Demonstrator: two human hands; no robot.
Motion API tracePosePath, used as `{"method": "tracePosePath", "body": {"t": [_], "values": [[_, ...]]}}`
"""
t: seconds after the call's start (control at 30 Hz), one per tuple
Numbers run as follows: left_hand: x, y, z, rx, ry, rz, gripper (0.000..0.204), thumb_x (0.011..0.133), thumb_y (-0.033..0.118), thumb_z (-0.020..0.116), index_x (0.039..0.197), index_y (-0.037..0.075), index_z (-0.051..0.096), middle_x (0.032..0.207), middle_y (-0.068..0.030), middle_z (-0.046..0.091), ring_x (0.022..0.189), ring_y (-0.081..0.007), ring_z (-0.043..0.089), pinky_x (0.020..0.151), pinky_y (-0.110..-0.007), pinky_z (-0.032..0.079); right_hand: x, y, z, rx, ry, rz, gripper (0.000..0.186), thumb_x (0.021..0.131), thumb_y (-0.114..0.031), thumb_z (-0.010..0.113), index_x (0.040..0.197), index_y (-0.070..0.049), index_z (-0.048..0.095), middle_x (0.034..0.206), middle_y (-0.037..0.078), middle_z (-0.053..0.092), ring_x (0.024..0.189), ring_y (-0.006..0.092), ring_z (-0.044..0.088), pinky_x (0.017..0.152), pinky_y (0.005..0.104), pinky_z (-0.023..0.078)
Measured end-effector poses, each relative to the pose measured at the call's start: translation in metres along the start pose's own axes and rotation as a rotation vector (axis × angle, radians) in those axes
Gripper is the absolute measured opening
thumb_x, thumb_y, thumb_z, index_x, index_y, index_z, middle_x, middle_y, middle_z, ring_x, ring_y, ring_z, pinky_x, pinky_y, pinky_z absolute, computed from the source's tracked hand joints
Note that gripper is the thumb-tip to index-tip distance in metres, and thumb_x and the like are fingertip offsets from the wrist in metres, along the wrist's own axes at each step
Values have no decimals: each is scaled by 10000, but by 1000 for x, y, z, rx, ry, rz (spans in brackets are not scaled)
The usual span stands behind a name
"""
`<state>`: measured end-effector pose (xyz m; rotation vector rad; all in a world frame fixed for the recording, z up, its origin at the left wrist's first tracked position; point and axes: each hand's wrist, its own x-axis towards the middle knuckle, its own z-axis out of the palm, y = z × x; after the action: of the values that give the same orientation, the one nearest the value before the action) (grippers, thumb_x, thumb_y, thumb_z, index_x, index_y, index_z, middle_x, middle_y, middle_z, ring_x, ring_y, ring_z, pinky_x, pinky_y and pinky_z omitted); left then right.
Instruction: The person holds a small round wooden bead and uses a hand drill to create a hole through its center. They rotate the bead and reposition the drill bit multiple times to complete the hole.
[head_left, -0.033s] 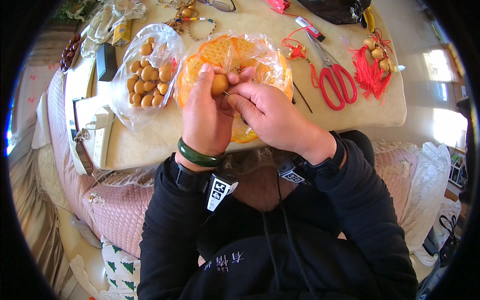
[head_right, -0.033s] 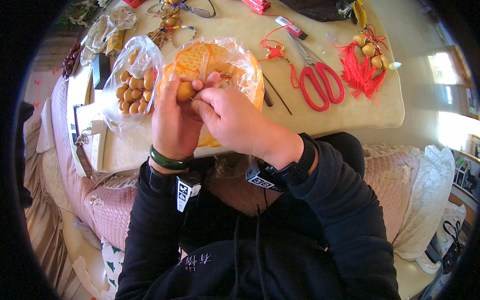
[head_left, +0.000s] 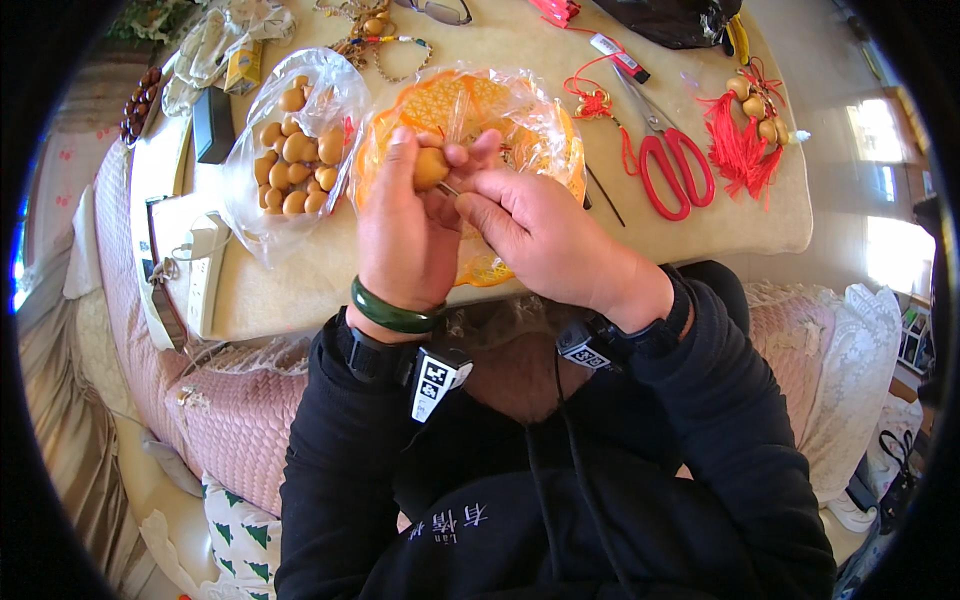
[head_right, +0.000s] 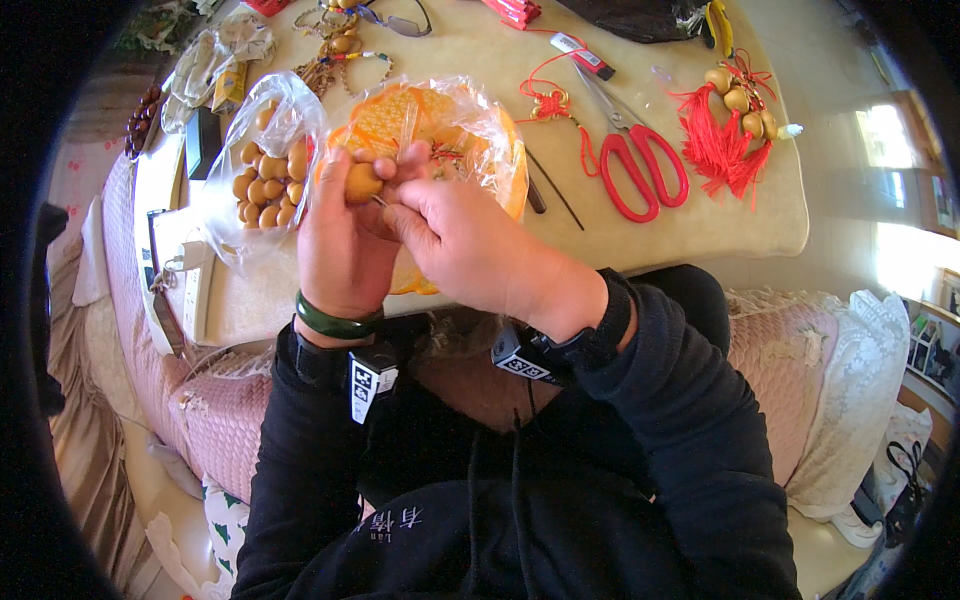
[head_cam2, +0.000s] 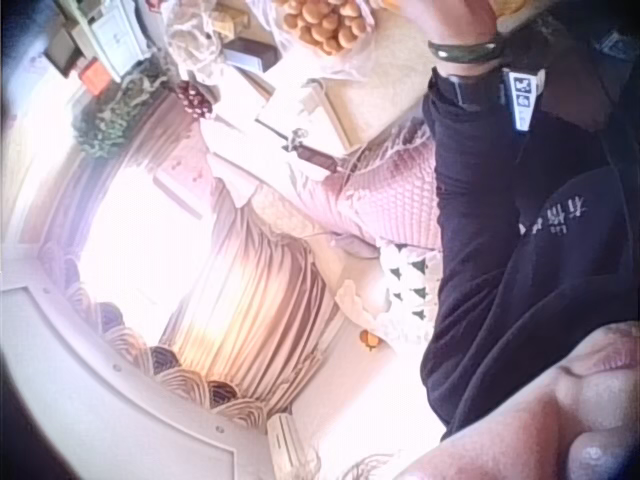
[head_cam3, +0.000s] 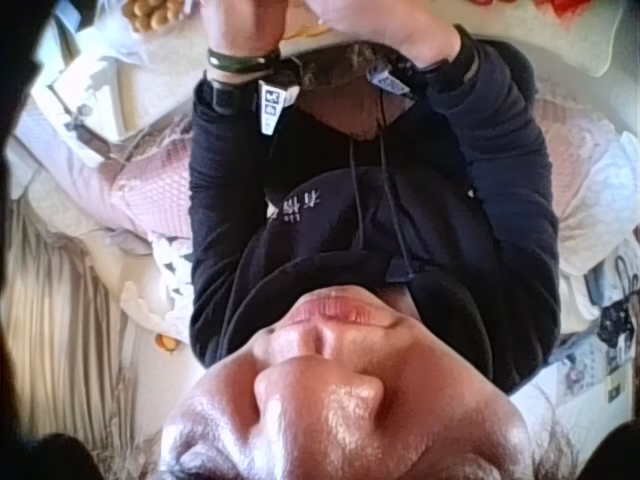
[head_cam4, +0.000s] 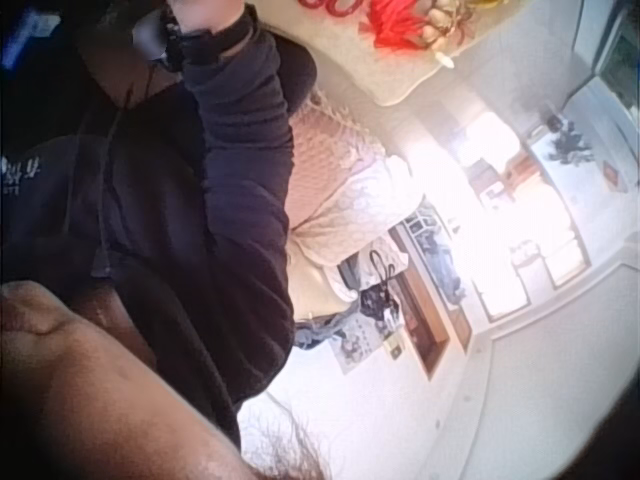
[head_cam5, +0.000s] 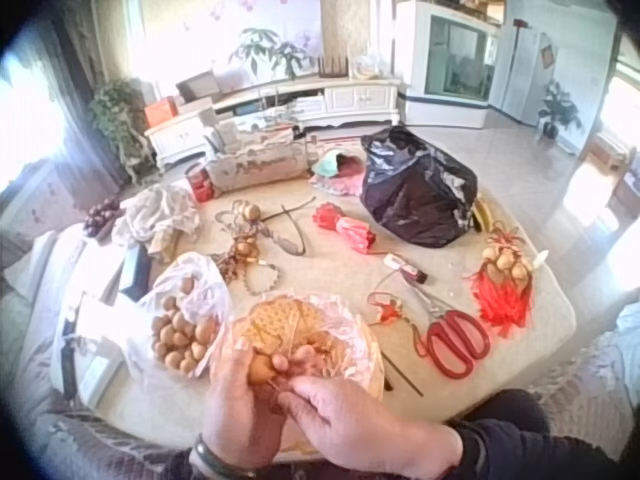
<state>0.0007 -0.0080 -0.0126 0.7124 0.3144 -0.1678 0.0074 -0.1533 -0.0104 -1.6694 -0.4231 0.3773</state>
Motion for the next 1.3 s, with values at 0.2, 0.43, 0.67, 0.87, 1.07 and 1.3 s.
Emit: {"method": "tracePosePath", "body": {"t": [0.2,0.43,0.67,0.87,1.07,1.3], "values": [[0,-1,-1,-5,-18,-25,285,1072,300,400,990,64,537,903,-76,604,1122,-314,641,872,-369,547,0,3,1,-17,10,-9,214,962,-146,551,929,52,627,795,262,624,758,397,644,647,414,489],[0,1,-1,-6,-36,-17,282,1076,283,386,986,55,526,912,-79,594,1169,-321,615,973,-395,503,1,1,0,0,-8,7,202,978,-141,553,914,38,621,726,186,591,677,261,585,614,358,456],[1,0,2,-13,10,-82,284,1077,293,382,998,62,528,902,-75,593,1144,-312,628,940,-388,518,2,0,0,58,19,-3,212,964,-148,562,872,36,611,716,228,600,673,326,622,613,396,466],[1,-2,3,0,11,-28,275,1074,296,396,1017,65,534,917,-85,606,1137,-317,631,903,-367,538,3,2,-1,44,6,-4,216,973,-150,555,867,27,620,691,190,595,627,261,575,599,366,449],[4,1,-1,-14,-14,46,274,1078,282,386,1014,58,529,915,-86,601,1138,-324,631,955,-383,510,1,1,-5,59,-68,34,214,1035,-167,518,937,-1,612,686,-16,505,648,56,452,581,246,397],[0,-3,4,6,-9,49,278,1078,279,377,1024,48,523,922,-89,595,1139,-329,628,971,-376,498,3,-1,-3,86,-44,51,219,976,-150,558,887,40,620,683,176,587,617,236,571,597,360,451]]}}
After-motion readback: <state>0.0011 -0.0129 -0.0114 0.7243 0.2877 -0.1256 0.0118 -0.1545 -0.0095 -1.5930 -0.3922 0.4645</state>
